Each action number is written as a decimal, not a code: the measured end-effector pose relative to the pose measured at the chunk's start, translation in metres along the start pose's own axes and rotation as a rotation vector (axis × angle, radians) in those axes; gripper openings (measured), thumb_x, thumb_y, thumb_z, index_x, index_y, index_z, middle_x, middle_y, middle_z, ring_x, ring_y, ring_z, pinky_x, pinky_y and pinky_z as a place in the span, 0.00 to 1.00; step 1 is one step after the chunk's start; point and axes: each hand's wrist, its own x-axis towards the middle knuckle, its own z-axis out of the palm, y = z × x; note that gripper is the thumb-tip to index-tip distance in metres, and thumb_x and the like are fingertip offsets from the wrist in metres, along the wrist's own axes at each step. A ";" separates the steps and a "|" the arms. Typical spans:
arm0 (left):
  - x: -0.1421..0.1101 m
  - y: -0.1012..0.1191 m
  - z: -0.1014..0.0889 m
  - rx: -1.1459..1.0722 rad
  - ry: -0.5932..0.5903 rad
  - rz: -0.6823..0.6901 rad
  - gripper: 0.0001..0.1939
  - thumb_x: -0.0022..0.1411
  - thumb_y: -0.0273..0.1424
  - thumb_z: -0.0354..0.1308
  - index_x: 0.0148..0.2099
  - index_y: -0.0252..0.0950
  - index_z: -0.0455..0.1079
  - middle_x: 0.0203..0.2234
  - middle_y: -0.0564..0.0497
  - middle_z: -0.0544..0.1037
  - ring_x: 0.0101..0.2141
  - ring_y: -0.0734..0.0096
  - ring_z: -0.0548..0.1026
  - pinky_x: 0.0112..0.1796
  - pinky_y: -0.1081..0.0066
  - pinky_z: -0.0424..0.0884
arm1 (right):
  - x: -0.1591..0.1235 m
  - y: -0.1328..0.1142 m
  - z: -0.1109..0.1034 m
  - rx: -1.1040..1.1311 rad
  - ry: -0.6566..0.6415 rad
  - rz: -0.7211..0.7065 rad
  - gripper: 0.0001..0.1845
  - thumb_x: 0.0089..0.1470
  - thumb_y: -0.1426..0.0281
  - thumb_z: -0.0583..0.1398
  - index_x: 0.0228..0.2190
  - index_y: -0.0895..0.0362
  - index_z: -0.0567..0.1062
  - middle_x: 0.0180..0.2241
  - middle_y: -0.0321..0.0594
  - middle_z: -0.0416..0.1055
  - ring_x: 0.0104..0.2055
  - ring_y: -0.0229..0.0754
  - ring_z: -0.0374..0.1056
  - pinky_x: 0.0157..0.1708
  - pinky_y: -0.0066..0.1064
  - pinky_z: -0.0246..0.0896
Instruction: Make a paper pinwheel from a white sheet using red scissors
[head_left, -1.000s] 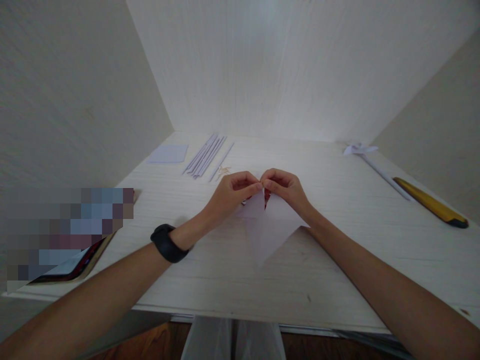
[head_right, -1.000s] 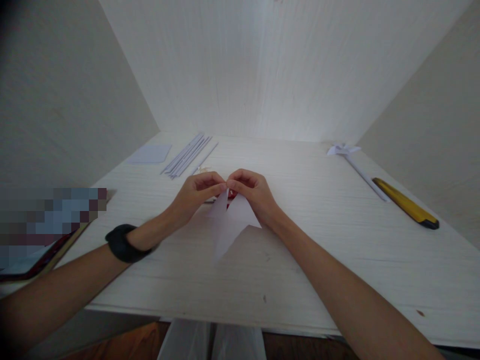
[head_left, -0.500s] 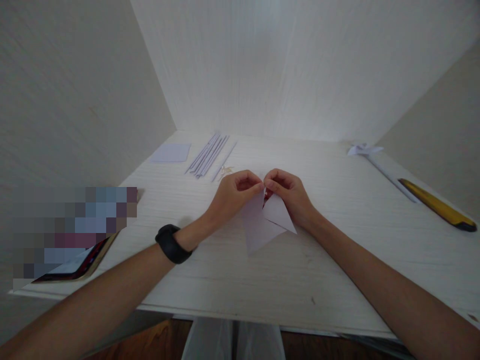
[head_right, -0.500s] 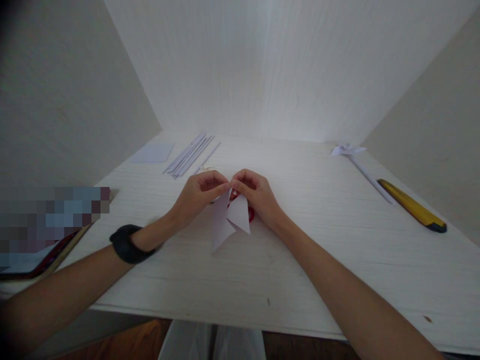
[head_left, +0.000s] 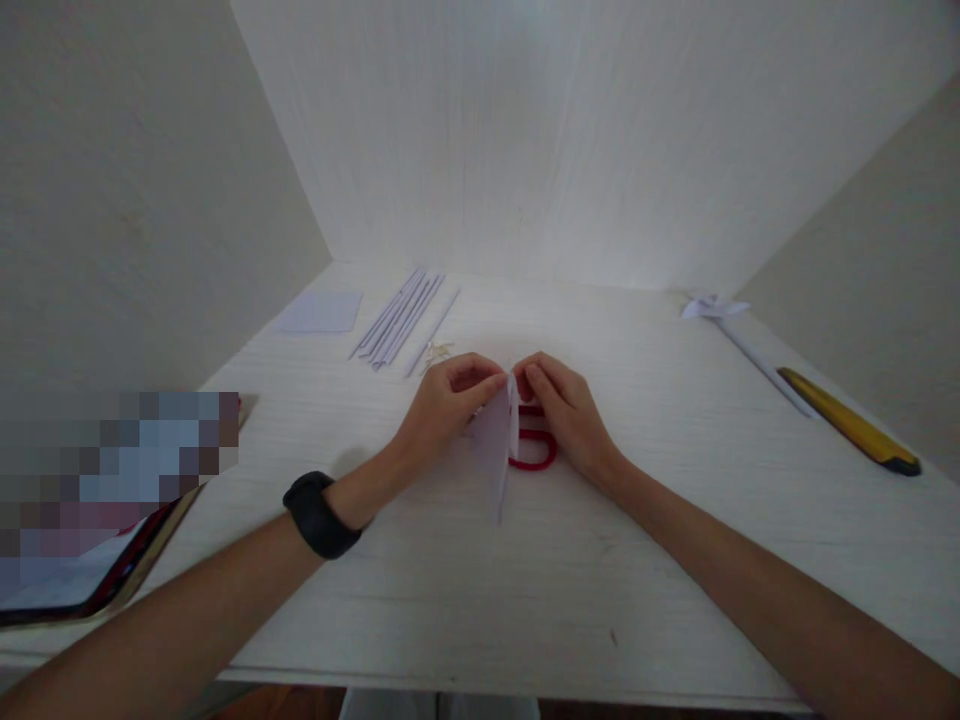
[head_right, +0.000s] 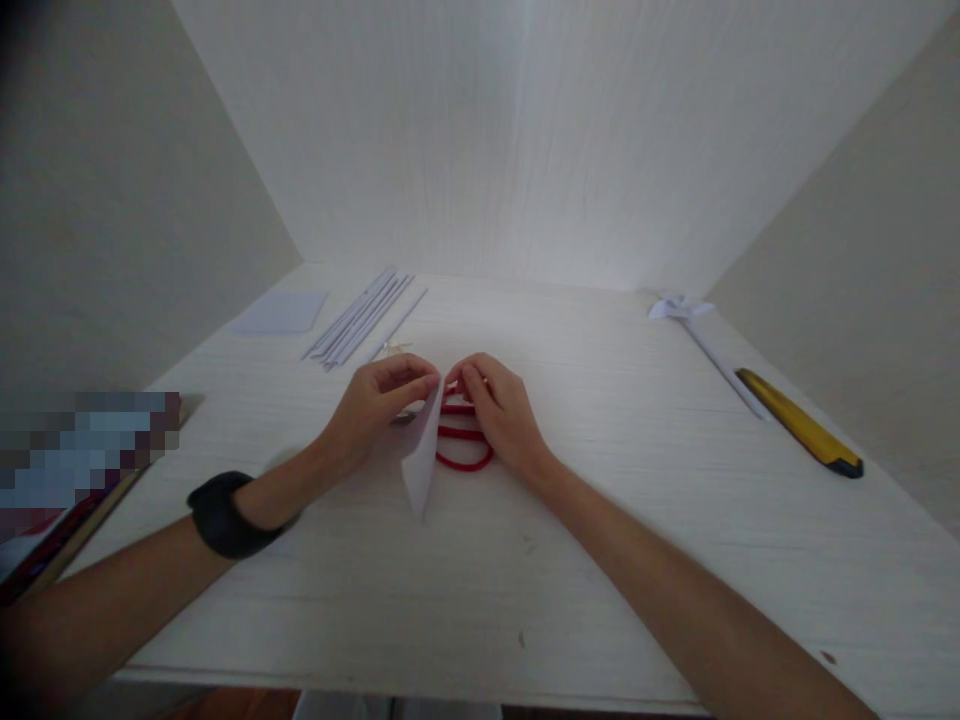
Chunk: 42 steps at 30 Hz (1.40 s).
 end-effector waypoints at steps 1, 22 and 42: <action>0.002 0.001 0.000 -0.008 0.015 -0.025 0.06 0.52 0.31 0.64 0.29 0.33 0.73 0.23 0.56 0.75 0.26 0.78 0.71 0.31 0.76 0.66 | 0.000 -0.001 0.001 -0.037 -0.017 0.002 0.11 0.61 0.66 0.54 0.28 0.55 0.71 0.27 0.35 0.67 0.31 0.37 0.62 0.32 0.30 0.57; 0.028 0.026 -0.003 0.105 0.081 -0.019 0.07 0.54 0.33 0.64 0.29 0.35 0.73 0.25 0.55 0.76 0.27 0.77 0.71 0.28 0.76 0.65 | -0.068 -0.013 0.004 -0.253 -0.054 0.161 0.17 0.54 0.79 0.54 0.44 0.50 0.64 0.49 0.40 0.65 0.52 0.43 0.62 0.54 0.42 0.63; -0.024 0.020 -0.010 0.180 0.112 0.156 0.05 0.55 0.34 0.62 0.28 0.40 0.72 0.29 0.54 0.75 0.32 0.70 0.71 0.34 0.71 0.69 | -0.025 0.000 -0.001 -0.553 -0.308 -0.161 0.07 0.52 0.74 0.58 0.31 0.50 0.73 0.32 0.41 0.75 0.32 0.46 0.72 0.32 0.37 0.72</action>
